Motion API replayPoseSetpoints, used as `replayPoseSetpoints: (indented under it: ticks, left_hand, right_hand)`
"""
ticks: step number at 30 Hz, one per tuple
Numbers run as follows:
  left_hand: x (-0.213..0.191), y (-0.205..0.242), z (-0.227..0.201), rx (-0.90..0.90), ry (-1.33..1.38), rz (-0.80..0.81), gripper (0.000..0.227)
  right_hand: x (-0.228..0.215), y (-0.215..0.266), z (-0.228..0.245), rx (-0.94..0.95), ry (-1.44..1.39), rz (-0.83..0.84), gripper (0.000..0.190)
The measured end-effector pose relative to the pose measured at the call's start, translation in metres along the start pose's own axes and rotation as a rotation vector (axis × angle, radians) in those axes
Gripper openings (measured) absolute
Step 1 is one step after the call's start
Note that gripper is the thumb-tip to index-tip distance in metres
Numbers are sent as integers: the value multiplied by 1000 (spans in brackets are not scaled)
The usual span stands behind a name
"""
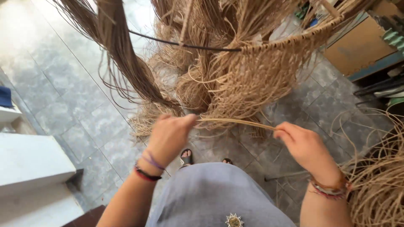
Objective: Weaving natural fibers around a circular frame to create a decorative object
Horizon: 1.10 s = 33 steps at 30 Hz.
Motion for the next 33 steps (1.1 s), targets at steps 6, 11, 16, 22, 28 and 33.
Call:
replayPoseSetpoints:
  ticks: [6, 11, 16, 22, 28, 33]
  left_hand:
    - [-132, -34, -40, 256, 487, -21, 72]
    - [-68, -15, -37, 282, 402, 48, 46]
    - [-39, -8, 54, 30, 190, 335, 24]
    - [-111, -32, -44, 454, 513, -121, 88]
    - [-37, -25, 37, 194, 353, 110, 31]
    - [-90, -50, -16, 341, 428, -88, 84]
  right_hand:
    - [53, -14, 100, -226, -105, 13, 11]
    - [53, -13, 94, -128, 34, 21, 13]
    - [30, -14, 61, 230, -3, 12, 25]
    - [88, -35, 111, -259, 0, 142, 24]
    - [29, -30, 57, 86, -31, 2, 22]
    - [68, -50, 108, -141, -44, 58, 13]
Point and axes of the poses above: each hand's wrist, its own y-axis away from the middle knuckle, its own x-axis out of the palm, z = x × y, the point moved 7 cm from there along -y, towards the middle knuckle, and after that the axes turned 15 degrees about -y, right-handed, at the moved point
